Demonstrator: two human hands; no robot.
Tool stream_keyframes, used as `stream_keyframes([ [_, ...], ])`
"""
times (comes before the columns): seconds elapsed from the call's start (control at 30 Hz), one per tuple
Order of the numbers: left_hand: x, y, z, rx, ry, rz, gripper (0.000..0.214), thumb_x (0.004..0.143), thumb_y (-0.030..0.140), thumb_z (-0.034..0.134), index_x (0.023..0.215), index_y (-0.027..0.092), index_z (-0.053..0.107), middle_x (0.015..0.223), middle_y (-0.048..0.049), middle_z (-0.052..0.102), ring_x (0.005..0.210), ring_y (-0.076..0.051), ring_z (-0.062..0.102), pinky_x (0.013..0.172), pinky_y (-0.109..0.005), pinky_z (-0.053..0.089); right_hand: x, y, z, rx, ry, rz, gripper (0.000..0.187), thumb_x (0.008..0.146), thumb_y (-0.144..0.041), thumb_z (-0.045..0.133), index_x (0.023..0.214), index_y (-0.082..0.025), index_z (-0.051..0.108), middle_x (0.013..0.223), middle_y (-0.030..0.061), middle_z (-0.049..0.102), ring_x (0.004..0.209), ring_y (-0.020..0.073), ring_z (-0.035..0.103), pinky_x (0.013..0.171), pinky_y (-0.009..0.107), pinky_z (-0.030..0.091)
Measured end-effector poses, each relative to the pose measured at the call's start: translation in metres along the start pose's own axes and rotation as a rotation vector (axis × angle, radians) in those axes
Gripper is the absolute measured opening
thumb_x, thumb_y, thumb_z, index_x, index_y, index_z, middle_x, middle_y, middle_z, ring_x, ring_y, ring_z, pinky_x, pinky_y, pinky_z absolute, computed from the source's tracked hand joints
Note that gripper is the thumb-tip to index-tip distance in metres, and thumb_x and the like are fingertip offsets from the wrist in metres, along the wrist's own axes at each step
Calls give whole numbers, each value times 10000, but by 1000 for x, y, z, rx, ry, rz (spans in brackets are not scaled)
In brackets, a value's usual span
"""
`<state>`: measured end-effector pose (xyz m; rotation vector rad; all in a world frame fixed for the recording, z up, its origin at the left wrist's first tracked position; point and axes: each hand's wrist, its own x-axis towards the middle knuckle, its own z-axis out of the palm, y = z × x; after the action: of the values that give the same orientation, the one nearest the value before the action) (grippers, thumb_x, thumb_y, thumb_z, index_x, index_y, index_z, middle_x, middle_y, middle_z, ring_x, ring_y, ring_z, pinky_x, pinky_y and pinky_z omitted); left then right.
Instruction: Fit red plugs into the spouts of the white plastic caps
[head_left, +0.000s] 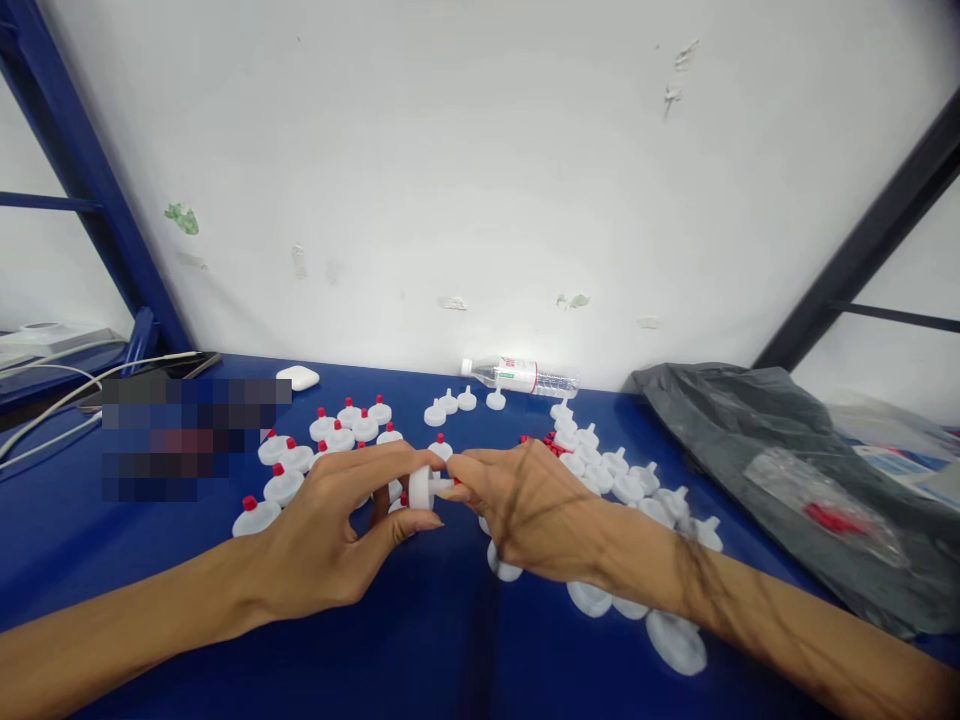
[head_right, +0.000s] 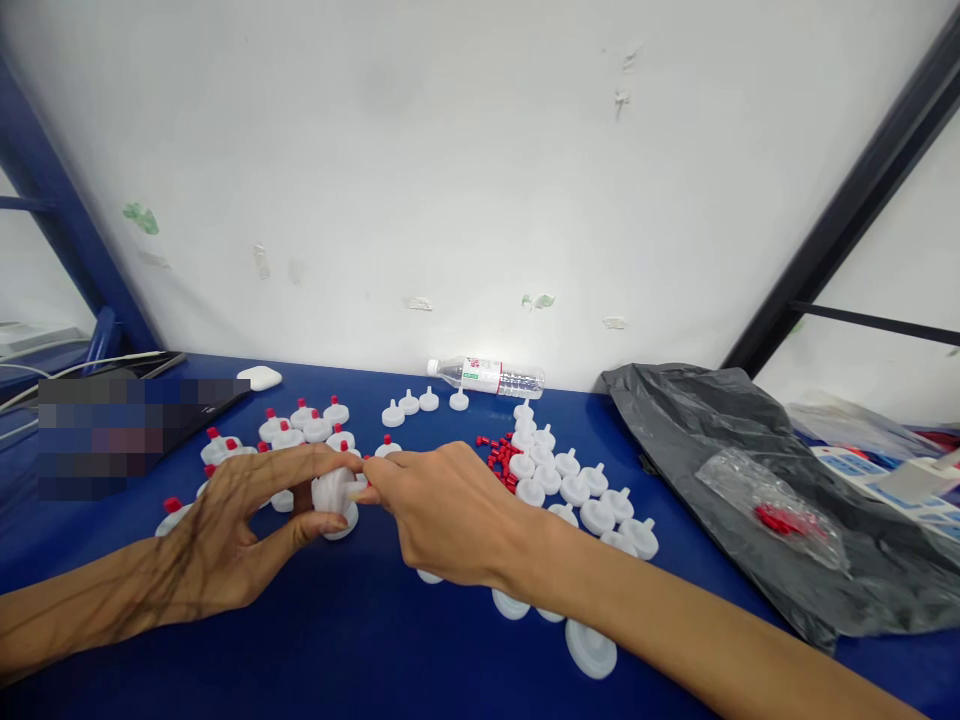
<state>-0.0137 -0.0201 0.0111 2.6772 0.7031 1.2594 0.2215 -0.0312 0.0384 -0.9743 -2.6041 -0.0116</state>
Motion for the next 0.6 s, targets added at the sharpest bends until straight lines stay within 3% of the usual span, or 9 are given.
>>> stream_keyframes([
  [0.2,1,1,0,12,14,-52,259,998,354,632,1230,240,655,839,-9,750,643,-157,695,573,-242,523,0,1,6,-137,19,-15,131,906,-74,559,964,-192,558,758,-39,608,531,99,417,502,302,143],
  [0.33,4,-5,-1,-8,-16,-47,309,1003,379,618,1281,249,650,857,-6,752,588,-137,655,584,-250,525,3,3,1,-157,15,-6,91,1002,-156,496,949,-193,560,784,-29,617,501,102,327,496,304,148],
  [0.4,7,-7,-1,12,6,-67,314,1001,398,623,1277,251,652,928,-17,756,583,-131,636,600,-260,533,6,3,-9,-98,13,4,202,1062,-233,429,899,-195,543,778,-30,600,507,99,315,497,293,173],
  [0.47,10,-8,-2,40,47,-88,319,998,410,633,1273,250,651,956,-17,745,581,-124,609,635,-277,544,8,1,-19,28,19,18,327,1106,-310,358,841,-200,514,742,-34,566,558,97,399,538,275,235],
  [0.53,13,-6,-2,70,67,-74,358,984,428,656,1298,258,637,991,-14,740,627,-134,617,786,-342,574,10,-1,-29,123,64,11,366,1109,-325,349,792,-202,484,733,-34,544,619,99,453,582,269,274],
  [0.6,15,-5,-4,102,39,-74,425,984,442,648,1373,279,592,1133,-36,735,837,-195,685,1017,-450,518,11,0,-36,164,112,37,376,1091,-313,380,738,-202,444,697,-41,516,613,97,443,591,273,280],
])
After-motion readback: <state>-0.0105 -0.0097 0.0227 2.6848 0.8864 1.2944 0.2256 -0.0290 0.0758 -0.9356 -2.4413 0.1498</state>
